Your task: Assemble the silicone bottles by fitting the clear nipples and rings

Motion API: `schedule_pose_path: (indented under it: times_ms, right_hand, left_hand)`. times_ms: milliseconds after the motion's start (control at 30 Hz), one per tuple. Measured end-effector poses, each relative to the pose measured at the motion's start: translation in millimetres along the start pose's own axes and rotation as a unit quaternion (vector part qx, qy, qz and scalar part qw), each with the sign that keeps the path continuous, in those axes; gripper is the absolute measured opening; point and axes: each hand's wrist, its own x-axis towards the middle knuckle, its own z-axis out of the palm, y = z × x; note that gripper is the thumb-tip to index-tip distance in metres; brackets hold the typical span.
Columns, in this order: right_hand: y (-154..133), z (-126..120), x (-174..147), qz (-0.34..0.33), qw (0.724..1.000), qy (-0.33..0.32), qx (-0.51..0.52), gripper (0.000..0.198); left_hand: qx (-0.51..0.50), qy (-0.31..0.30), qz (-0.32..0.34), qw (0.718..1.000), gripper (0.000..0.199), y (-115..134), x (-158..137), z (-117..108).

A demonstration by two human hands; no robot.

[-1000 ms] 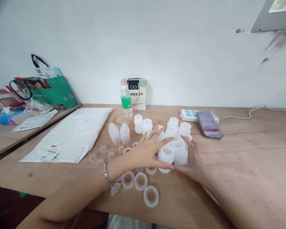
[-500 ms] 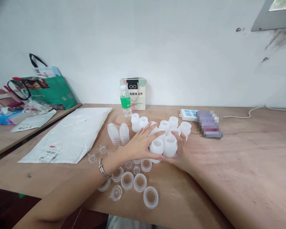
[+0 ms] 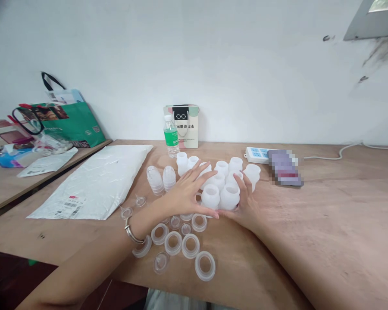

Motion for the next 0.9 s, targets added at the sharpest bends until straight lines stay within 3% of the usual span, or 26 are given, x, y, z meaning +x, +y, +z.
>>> schedule_pose_path:
  times_ms: [100,233,400,467,633,767,900]
  right_hand:
    - [-0.6,-1.4,2.1,0.007,1.0,0.018,0.024,0.103]
    - [-5.4,-11.2,0.6,0.029,0.995,0.058,0.078,0.105]
    - [-31.6,-43.4,-10.7,0.052,0.986,0.119,0.107,0.064]
    - [-51.3,-57.1,-14.5,0.031,0.991,0.078,0.109,0.048]
    - [-110.7,-71.6,-17.9,-0.022,0.985,-0.137,0.102,0.029]
    - [-134.8,-62.4,-28.1,-0.011,0.969,-0.22,0.112,0.029]
    - [-127.8,-55.1,-41.1,0.011,0.967,-0.233,0.1,0.019]
  left_hand:
    - [-0.001,0.037,-0.009,0.999,0.091,6.9,-12.2,-22.9]
    - [-0.003,0.115,-0.028,0.993,0.06,9.0,-41.2,-55.8]
    - [0.0,0.185,-0.099,0.978,0.038,-0.3,-94.8,-81.0]
    - [0.0,0.166,-0.158,0.973,0.032,-7.4,-120.1,-82.5]
    - [-0.031,0.085,-0.3,0.95,0.024,-21.5,-171.4,-60.6]
    - [-0.063,0.076,-0.313,0.945,0.025,-14.5,-182.2,-31.2]
    - [-0.062,0.054,-0.294,0.952,0.023,-1.8,-178.1,-13.0]
